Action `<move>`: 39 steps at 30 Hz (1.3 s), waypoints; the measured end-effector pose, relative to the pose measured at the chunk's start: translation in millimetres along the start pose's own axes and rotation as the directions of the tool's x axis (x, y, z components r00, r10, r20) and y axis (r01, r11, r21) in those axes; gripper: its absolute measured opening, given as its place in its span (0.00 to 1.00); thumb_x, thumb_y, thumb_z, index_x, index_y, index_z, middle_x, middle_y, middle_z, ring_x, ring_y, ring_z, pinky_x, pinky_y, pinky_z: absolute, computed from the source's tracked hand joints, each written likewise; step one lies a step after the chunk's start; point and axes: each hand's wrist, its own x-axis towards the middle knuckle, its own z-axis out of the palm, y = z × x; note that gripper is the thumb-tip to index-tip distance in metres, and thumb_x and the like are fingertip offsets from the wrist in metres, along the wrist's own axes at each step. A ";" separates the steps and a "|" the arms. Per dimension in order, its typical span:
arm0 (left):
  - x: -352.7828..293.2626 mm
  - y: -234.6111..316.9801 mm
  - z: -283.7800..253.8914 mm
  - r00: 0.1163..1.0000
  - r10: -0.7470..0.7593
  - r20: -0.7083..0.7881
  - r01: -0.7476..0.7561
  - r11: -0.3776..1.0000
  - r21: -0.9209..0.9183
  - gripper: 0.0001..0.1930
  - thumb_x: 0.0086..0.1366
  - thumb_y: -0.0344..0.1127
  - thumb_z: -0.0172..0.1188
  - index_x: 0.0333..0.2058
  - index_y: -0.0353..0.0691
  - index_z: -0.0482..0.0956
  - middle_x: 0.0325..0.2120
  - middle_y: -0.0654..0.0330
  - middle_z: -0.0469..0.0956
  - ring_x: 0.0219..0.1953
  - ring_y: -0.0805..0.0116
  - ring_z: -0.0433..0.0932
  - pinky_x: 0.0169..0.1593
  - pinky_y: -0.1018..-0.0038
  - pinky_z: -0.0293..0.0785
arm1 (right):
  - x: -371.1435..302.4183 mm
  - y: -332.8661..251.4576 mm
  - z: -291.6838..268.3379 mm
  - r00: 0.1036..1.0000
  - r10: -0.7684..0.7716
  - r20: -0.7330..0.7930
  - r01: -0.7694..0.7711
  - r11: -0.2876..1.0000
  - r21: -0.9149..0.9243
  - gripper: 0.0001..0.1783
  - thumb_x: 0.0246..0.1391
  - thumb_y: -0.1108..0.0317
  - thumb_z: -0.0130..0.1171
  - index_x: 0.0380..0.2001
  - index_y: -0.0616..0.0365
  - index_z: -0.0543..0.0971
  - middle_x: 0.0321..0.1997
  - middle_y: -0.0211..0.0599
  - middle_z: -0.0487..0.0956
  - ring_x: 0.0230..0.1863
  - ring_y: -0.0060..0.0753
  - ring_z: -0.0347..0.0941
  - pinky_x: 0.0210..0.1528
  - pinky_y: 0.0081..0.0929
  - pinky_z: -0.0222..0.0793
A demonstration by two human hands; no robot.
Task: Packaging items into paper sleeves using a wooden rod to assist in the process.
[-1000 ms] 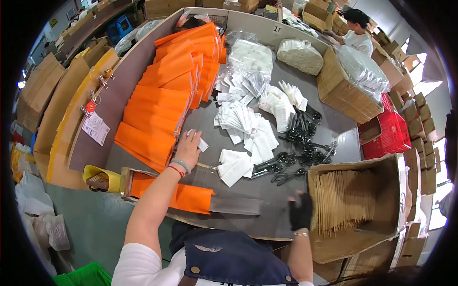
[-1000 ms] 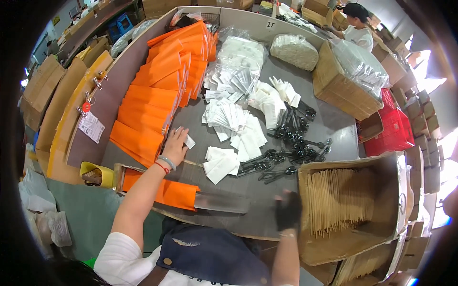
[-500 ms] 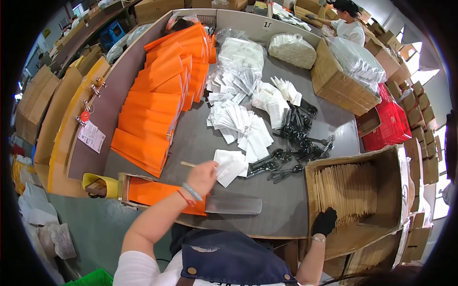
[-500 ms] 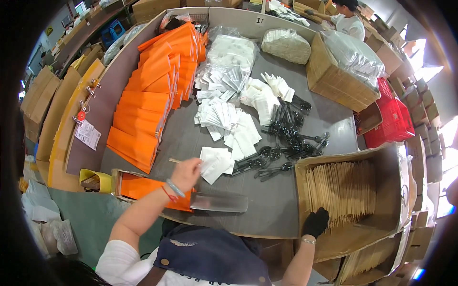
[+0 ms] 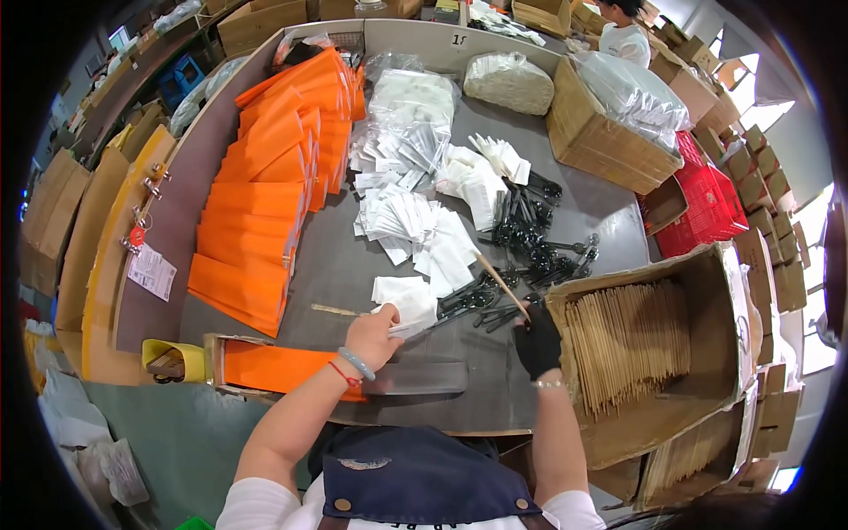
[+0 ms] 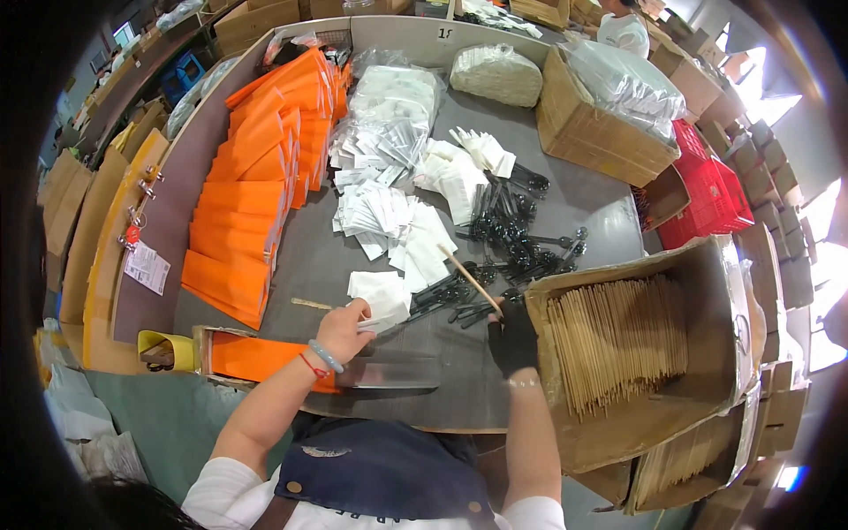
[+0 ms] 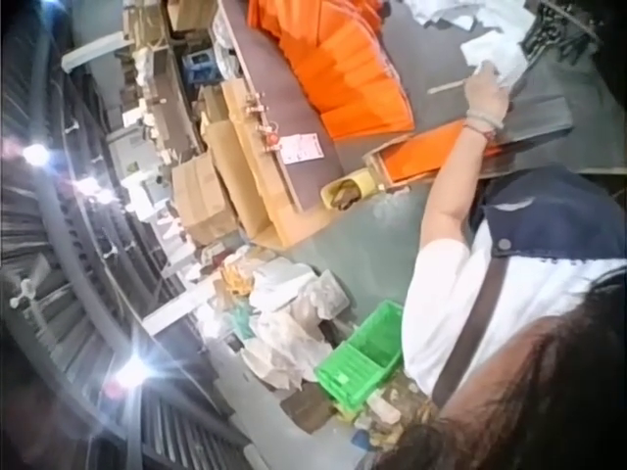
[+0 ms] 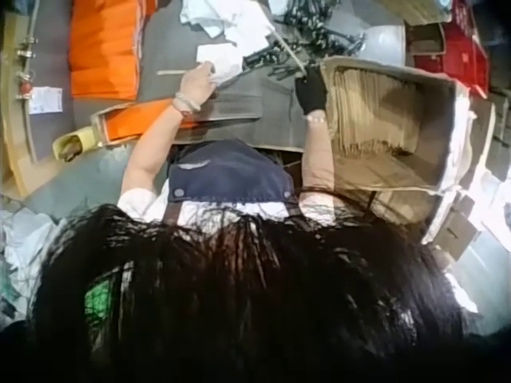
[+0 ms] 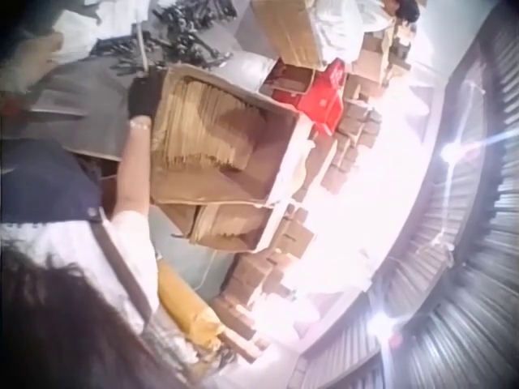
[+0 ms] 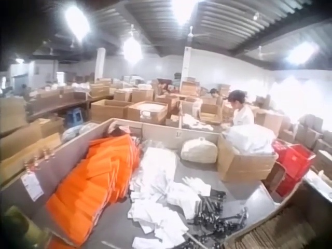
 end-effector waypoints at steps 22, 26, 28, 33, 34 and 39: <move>-103.5 -12.3 -2.4 0.919 0.383 0.093 -0.388 0.836 0.388 0.31 0.45 0.40 0.70 0.51 0.48 0.75 0.55 0.70 0.70 0.51 0.62 0.67 0.49 0.60 0.61 | -47.9 -106.9 63.3 0.864 -0.334 0.377 0.318 0.942 0.106 0.09 0.47 0.58 0.63 0.33 0.43 0.81 0.28 0.32 0.75 0.33 0.40 0.76 0.32 0.39 0.71; -114.4 -17.7 -22.6 0.952 0.303 0.052 -0.298 0.871 0.391 0.29 0.46 0.40 0.69 0.50 0.47 0.76 0.55 0.71 0.70 0.52 0.61 0.66 0.51 0.58 0.58 | -47.2 -97.7 28.2 0.880 -0.189 0.436 0.226 0.974 -0.034 0.15 0.49 0.61 0.63 0.43 0.39 0.81 0.28 0.32 0.75 0.32 0.38 0.75 0.31 0.35 0.70; -115.6 -18.2 -29.4 0.952 0.305 0.017 -0.290 0.884 0.368 0.29 0.46 0.41 0.69 0.50 0.46 0.76 0.55 0.71 0.70 0.53 0.60 0.66 0.51 0.58 0.58 | -52.9 -83.5 19.7 0.859 -0.229 0.458 0.290 0.955 -0.066 0.19 0.53 0.59 0.60 0.51 0.35 0.79 0.29 0.33 0.77 0.34 0.38 0.74 0.32 0.36 0.70; -107.4 -24.3 -45.4 0.967 0.245 -0.075 -0.214 0.932 0.292 0.33 0.43 0.45 0.72 0.49 0.42 0.75 0.55 0.61 0.70 0.53 0.53 0.65 0.58 0.49 0.56 | -56.2 -75.8 19.3 0.805 -0.341 0.486 0.403 0.915 -0.026 0.18 0.53 0.60 0.59 0.49 0.36 0.79 0.30 0.32 0.78 0.33 0.39 0.74 0.32 0.37 0.70; -106.2 -29.5 -45.7 0.969 0.245 -0.039 -0.220 0.922 0.319 0.37 0.40 0.46 0.73 0.51 0.41 0.74 0.55 0.57 0.69 0.53 0.52 0.65 0.60 0.48 0.54 | -55.3 -74.6 20.7 0.787 -0.368 0.495 0.434 0.901 -0.021 0.17 0.53 0.61 0.59 0.48 0.37 0.79 0.30 0.31 0.79 0.33 0.39 0.74 0.32 0.38 0.70; -89.3 -14.9 -23.5 0.937 0.348 -0.006 -0.340 0.919 0.200 0.37 0.40 0.43 0.73 0.52 0.40 0.72 0.52 0.59 0.68 0.53 0.55 0.65 0.59 0.56 0.58 | -67.1 -95.3 61.8 0.782 -0.369 0.502 0.315 0.929 0.192 0.11 0.53 0.64 0.59 0.41 0.46 0.81 0.31 0.41 0.79 0.35 0.44 0.75 0.34 0.39 0.71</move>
